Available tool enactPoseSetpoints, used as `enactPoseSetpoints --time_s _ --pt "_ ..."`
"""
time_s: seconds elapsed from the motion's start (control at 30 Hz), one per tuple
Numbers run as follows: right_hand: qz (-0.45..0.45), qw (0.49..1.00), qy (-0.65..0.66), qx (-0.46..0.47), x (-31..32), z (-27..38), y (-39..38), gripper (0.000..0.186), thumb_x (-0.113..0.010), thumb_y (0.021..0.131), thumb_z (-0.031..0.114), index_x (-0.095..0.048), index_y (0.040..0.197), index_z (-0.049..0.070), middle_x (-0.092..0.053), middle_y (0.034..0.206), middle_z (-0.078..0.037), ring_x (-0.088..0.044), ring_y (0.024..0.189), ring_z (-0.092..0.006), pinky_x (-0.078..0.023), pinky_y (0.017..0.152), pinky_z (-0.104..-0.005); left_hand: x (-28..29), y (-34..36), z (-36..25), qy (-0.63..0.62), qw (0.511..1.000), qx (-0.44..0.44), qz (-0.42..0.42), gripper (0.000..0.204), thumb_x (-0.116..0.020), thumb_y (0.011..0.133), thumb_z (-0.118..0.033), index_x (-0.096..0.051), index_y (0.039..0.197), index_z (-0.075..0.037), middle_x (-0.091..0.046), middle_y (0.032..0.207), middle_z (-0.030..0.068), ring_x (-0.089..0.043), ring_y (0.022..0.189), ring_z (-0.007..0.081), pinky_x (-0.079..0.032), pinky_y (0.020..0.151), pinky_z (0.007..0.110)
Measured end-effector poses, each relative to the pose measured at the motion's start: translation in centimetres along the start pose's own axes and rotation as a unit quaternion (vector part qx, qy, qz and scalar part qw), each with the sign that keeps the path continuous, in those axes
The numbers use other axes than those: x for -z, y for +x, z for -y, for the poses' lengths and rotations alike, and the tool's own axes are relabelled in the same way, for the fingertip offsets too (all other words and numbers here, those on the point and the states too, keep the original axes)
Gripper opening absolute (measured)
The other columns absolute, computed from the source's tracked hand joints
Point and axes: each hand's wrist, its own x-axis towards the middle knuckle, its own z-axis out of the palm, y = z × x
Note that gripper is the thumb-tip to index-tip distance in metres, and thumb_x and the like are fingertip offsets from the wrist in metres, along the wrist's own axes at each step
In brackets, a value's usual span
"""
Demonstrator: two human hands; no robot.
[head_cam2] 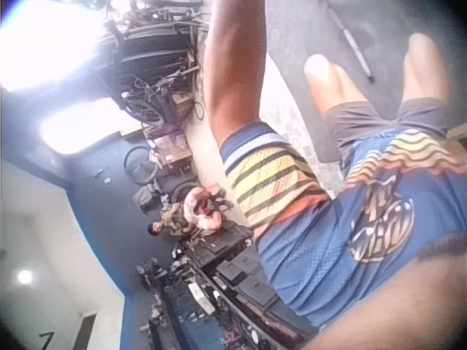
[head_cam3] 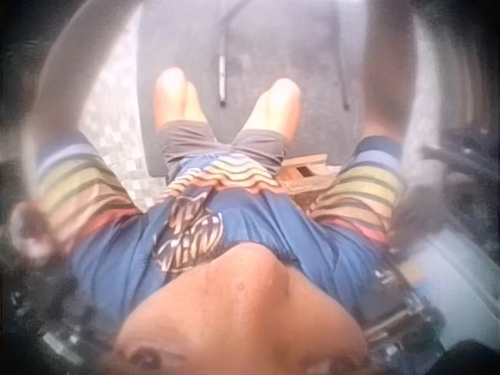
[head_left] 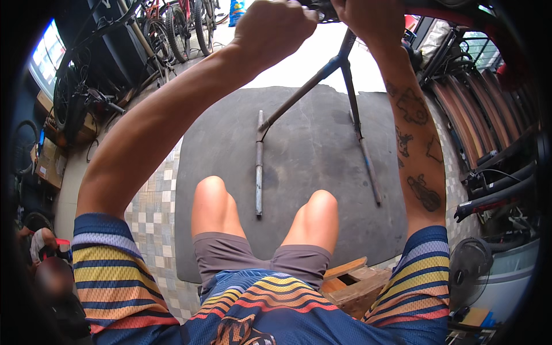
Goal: The person uses a hammer and metal sleeve to press a bearing into a bicycle fork steerer tube, then installs the fork into the frame and tightens the headset with a wrench.
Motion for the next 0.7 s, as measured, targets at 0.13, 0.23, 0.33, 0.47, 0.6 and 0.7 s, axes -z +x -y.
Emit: enactPoseSetpoints --time_s 0.13,0.23,0.33,0.47,0.6,0.7 --pt "0.007 1.0 0.0 0.02 0.1 -0.2 -0.1 0.024 -0.065 0.085 0.024 -0.075 0.072 0.006 -0.072 0.069 -0.014 -0.071 0.069 -0.0284 -0.053 0.087 -0.0429 0.6 -1.1 -1.5 -0.003 1.0 -0.005 -0.002 0.013 -0.067 0.084 -0.012 -0.076 0.091 -0.005 -0.074 0.074 0.0109 -0.076 0.071 0.0239 -0.057 0.054 0.039" --pt "-0.018 0.999 -0.039 0.022 -0.3 -0.1 0.0 0.026 -0.065 0.085 0.025 -0.074 0.071 0.006 -0.071 0.068 -0.014 -0.07 0.067 -0.0281 -0.052 0.087 -0.0427 0.6 -1.2 -0.5 -0.03 0.999 0.011 0.002 0.01 -0.069 0.081 -0.014 -0.077 0.083 -0.007 -0.075 0.078 0.0105 -0.076 0.075 0.0239 -0.057 0.056 0.04" --pt "-0.023 0.998 -0.057 0.017 -0.5 0.0 0.0 0.026 -0.065 0.085 0.025 -0.074 0.073 0.005 -0.072 0.07 -0.014 -0.07 0.067 -0.0273 -0.052 0.088 -0.0426 0.5 -1.1 0.1 -0.02 1.0 -0.005 0.023 0.012 -0.068 0.083 -0.014 -0.078 0.087 -0.009 -0.075 0.077 0.0101 -0.077 0.074 0.0236 -0.057 0.058 0.04" --pt "-0.022 0.998 -0.037 0.034 -0.5 0.0 -0.1 0.026 -0.064 0.087 0.026 -0.075 0.078 0.005 -0.073 0.073 -0.014 -0.072 0.072 -0.0267 -0.052 0.089 -0.0427 0.8 -1.1 -1.2 -0.017 0.999 0.021 0.03 0.01 -0.069 0.082 -0.013 -0.079 0.08 -0.01 -0.076 0.077 0.0108 -0.077 0.074 0.0235 -0.058 0.059 0.04" --pt "-0.034 0.998 -0.042 0.021 -0.3 -0.2 -0.3 0.028 -0.063 0.088 0.027 -0.075 0.075 0.006 -0.073 0.072 -0.014 -0.072 0.073 -0.0269 -0.052 0.09 -0.043 1.7 -0.6 -1.2 -0.033 0.999 0.016 0.038 0.012 -0.069 0.082 -0.011 -0.079 0.076 -0.01 -0.075 0.075 0.0109 -0.076 0.071 0.0248 -0.058 0.059 0.04" --pt "0.007 0.999 -0.03 0.025 -0.2 -0.2 -0.5 0.028 -0.063 0.089 0.027 -0.075 0.074 0.006 -0.073 0.072 -0.014 -0.072 0.073 -0.0263 -0.052 0.09 -0.0431 2.1 -0.6 -0.9 -0.037 0.997 0.047 0.048 0.011 -0.068 0.083 -0.01 -0.077 0.077 -0.008 -0.073 0.072 0.013 -0.075 0.069 0.0271 -0.057 0.059 0.043"
